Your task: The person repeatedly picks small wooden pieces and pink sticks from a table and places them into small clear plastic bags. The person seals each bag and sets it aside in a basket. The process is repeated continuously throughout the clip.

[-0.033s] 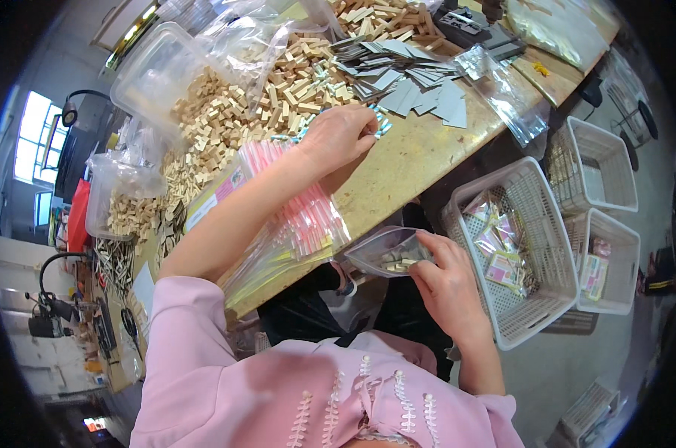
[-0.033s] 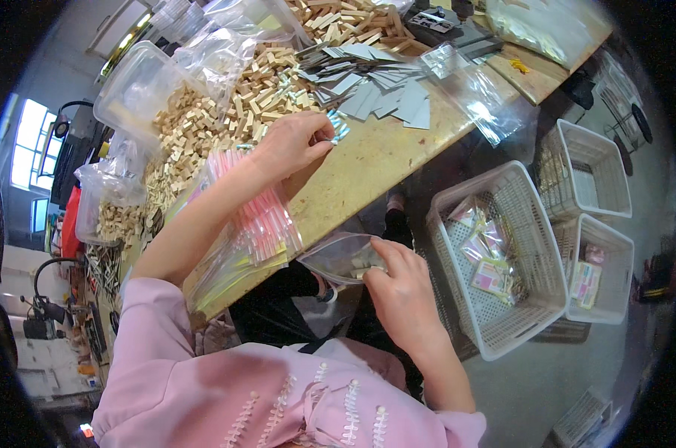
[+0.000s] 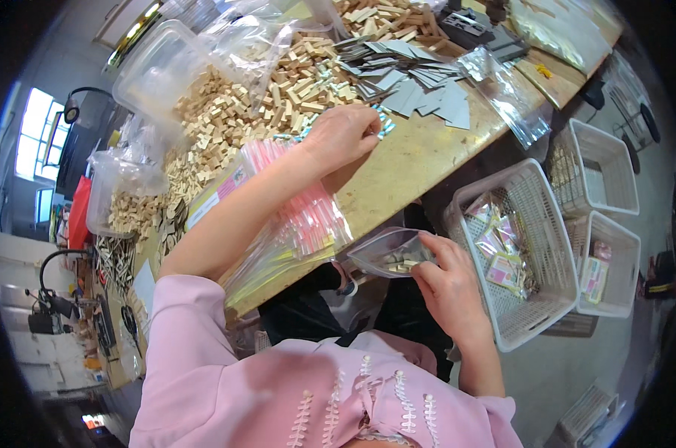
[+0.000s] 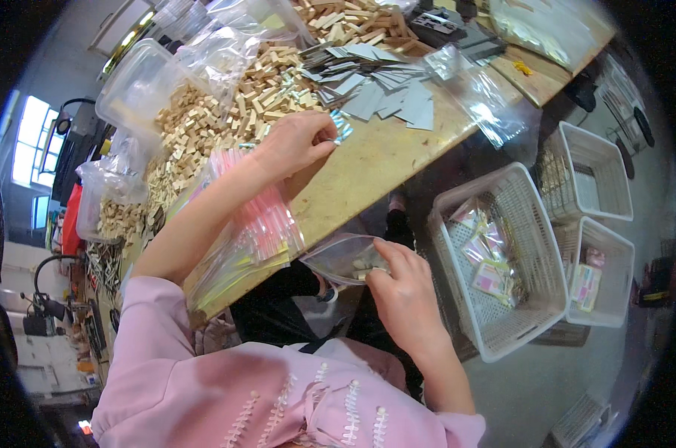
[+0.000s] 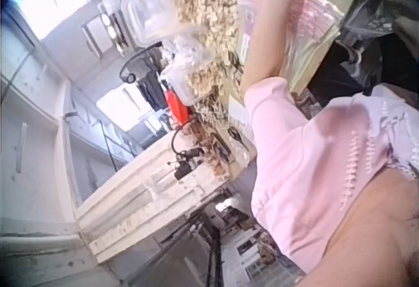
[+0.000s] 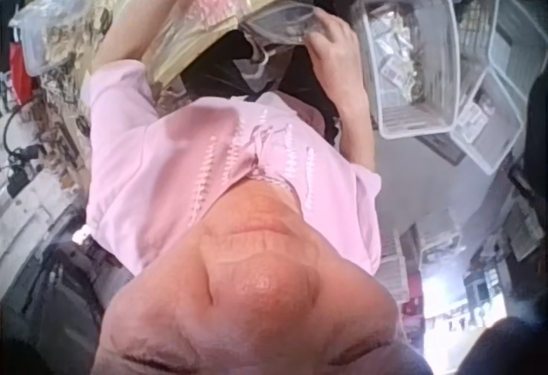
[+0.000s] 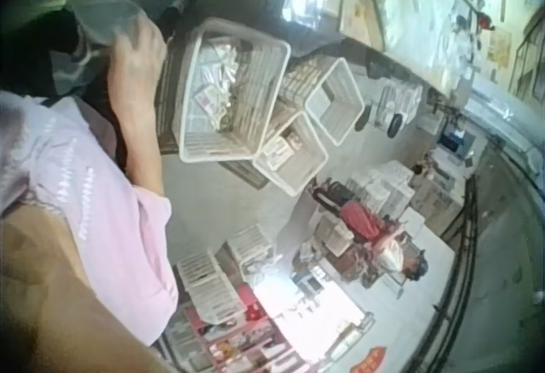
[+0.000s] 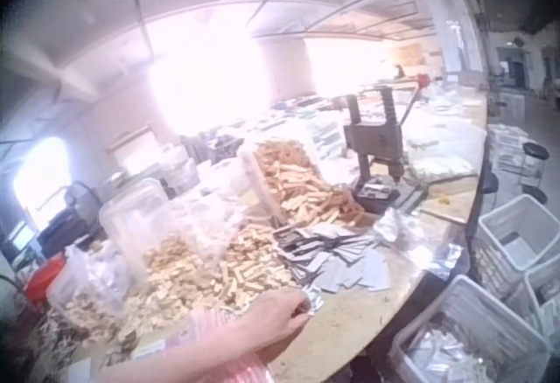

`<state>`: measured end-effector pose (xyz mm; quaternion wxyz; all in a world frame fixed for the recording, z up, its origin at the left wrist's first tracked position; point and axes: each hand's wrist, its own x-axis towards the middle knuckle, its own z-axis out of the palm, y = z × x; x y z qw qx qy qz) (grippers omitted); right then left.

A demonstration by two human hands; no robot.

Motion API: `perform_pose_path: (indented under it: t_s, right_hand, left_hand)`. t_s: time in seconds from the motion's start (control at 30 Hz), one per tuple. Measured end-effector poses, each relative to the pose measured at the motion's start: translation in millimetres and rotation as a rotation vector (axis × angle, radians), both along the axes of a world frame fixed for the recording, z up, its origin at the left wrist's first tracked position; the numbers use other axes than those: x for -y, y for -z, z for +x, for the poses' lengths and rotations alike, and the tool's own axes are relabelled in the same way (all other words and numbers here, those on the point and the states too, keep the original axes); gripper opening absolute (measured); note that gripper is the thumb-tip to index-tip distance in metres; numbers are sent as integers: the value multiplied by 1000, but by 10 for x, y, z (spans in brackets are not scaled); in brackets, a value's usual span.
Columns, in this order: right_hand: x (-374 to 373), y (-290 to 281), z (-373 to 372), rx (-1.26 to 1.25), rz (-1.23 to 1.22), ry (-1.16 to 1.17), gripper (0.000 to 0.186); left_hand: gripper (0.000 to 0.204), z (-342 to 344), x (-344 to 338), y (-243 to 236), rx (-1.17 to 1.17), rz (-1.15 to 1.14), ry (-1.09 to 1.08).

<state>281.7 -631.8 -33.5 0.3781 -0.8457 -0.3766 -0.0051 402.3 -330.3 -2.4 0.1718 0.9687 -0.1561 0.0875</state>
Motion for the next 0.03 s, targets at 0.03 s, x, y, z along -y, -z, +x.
perform_pose_path:
  t_s: [0.03]
  right_hand:
    - [18,37,-6,-8,1,10,10]
  left_hand:
    - [20,22,17,-8,-1,48,8]
